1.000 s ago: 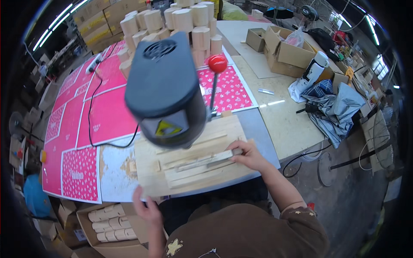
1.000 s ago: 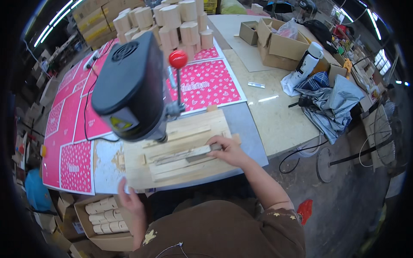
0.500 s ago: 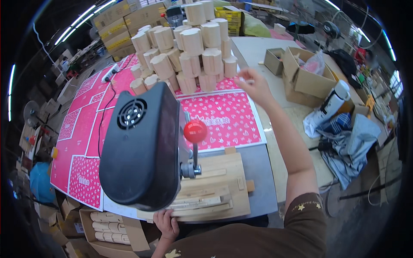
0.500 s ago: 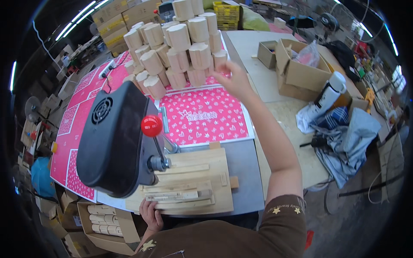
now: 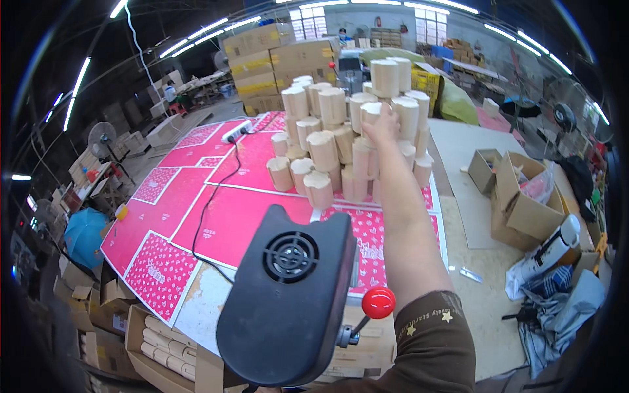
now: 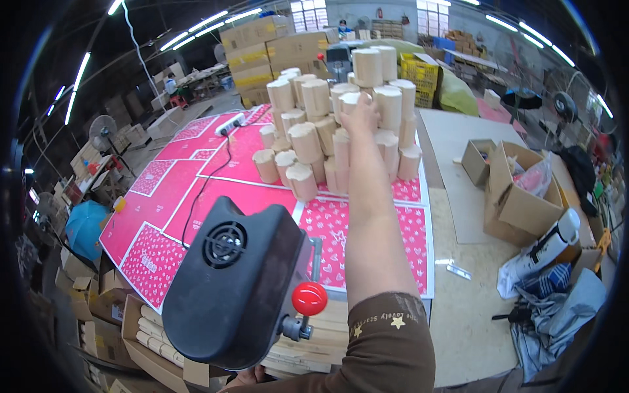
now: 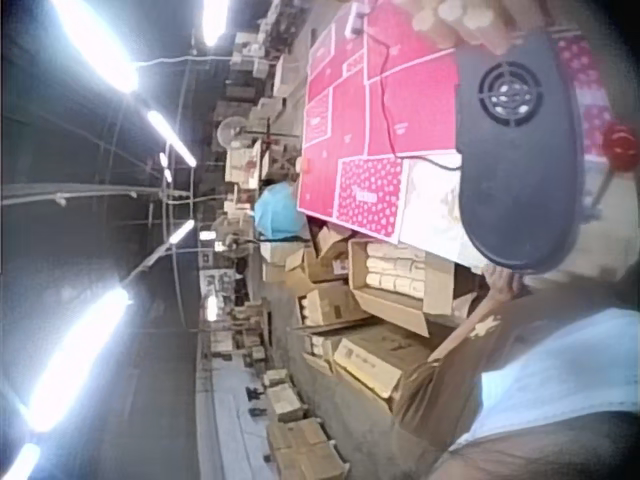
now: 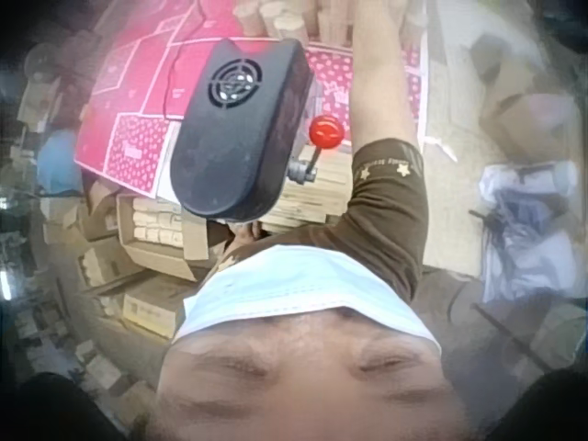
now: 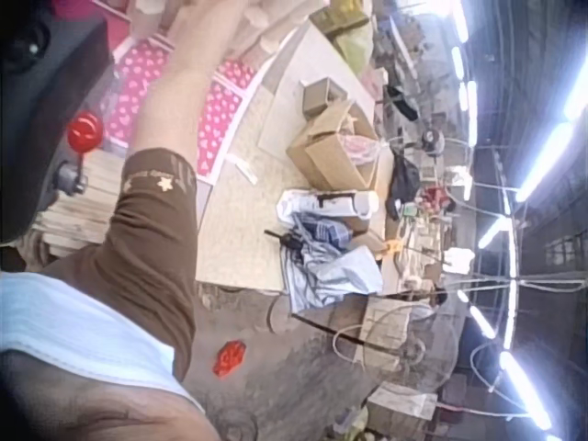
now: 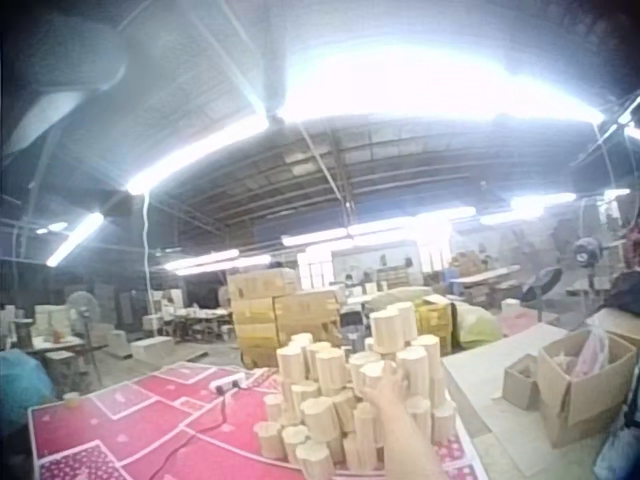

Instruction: Using a drill press to create holes or slots in small cylindrical wooden components.

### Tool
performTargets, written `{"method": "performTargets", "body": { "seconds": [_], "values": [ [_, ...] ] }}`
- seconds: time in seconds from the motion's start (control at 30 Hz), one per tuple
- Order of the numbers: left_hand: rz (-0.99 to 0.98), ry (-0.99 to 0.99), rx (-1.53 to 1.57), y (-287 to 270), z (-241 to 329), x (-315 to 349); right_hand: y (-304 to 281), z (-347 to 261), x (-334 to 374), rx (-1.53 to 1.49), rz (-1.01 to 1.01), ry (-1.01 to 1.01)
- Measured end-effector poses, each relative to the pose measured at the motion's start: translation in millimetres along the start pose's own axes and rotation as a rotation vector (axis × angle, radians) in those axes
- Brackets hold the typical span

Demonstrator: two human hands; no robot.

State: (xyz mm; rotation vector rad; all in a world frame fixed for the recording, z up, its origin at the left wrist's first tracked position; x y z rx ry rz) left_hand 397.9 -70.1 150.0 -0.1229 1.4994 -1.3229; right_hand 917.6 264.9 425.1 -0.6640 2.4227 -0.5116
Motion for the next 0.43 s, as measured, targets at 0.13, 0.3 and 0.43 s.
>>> {"method": "performTargets", "body": {
  "seconds": [0.13, 0.3, 0.43],
  "values": [
    [0.068, 0.005, -0.010, -16.4, 17.9, -13.3, -12.8, 8.0, -1.5, -0.070, 0.079, -0.111],
    [-0.045, 0.062, 0.020, -39.7, 29.4, -36.7, -124.7, -29.0, 54.8, -0.721, 0.337, -0.510],
    [0.181, -0.318, 0.540, -54.5, 1.4, -30.9, -226.1, -69.6, 142.0, -1.073, 0.078, -0.523]
  ]
}}
Point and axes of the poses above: each hand's wrist, its own x-axis away from the middle knuckle, its own y-axis out of the palm, z = x × y, the point moved 4 cm from there along -x, towards the middle knuckle, and after that the axes turned 10 degrees about -x, right-handed, at the moved point
